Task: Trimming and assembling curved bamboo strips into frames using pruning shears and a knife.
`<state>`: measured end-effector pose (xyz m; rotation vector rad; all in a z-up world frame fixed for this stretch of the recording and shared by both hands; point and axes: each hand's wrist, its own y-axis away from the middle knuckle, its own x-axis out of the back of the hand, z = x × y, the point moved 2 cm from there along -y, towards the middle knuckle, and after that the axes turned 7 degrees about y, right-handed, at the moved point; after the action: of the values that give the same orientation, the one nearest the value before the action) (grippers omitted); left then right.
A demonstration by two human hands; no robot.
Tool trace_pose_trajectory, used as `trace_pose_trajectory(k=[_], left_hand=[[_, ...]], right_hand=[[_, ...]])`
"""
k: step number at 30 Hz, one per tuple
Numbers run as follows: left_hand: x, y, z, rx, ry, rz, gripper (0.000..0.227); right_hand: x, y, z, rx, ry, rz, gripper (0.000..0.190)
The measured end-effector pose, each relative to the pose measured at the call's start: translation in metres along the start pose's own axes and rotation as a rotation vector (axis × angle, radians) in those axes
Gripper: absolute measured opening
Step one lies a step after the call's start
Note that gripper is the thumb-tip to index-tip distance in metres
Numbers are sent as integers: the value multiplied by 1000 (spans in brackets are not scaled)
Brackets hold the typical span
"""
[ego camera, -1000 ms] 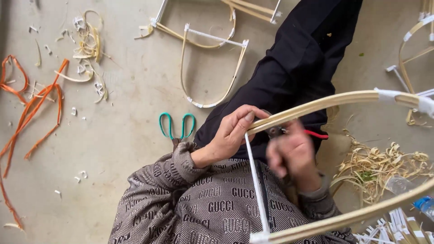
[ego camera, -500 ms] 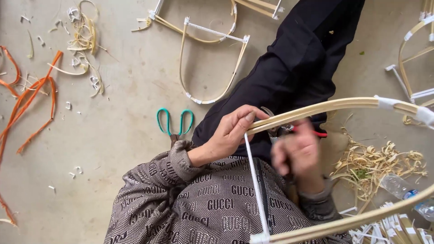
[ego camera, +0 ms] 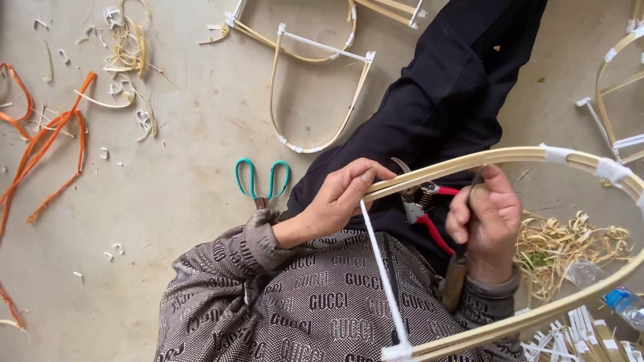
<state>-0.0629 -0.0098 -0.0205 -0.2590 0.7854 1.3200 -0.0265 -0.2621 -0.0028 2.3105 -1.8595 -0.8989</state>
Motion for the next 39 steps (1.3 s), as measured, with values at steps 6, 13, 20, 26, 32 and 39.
trace_pose_trajectory(k=[6, 13, 20, 26, 32, 39], left_hand=[[-10, -5, -1, -84, -77, -23, 34], [4, 2, -8, 34, 64, 40, 34], [3, 6, 3, 22, 22, 56, 37], [8, 12, -1, 4, 2, 53, 37], [8, 19, 7, 53, -37, 56, 37], [7, 20, 10, 15, -76, 57, 38]], right_hand=[[-57, 8, 14, -197, 168, -315, 72], [-19, -7, -5, -69, 275, -63, 41], [-34, 1, 2, -196, 254, -243, 53], [-24, -2, -12, -83, 170, -61, 55], [16, 1, 8, -92, 95, -37, 36], [-20, 3, -10, -109, 66, -135, 43]])
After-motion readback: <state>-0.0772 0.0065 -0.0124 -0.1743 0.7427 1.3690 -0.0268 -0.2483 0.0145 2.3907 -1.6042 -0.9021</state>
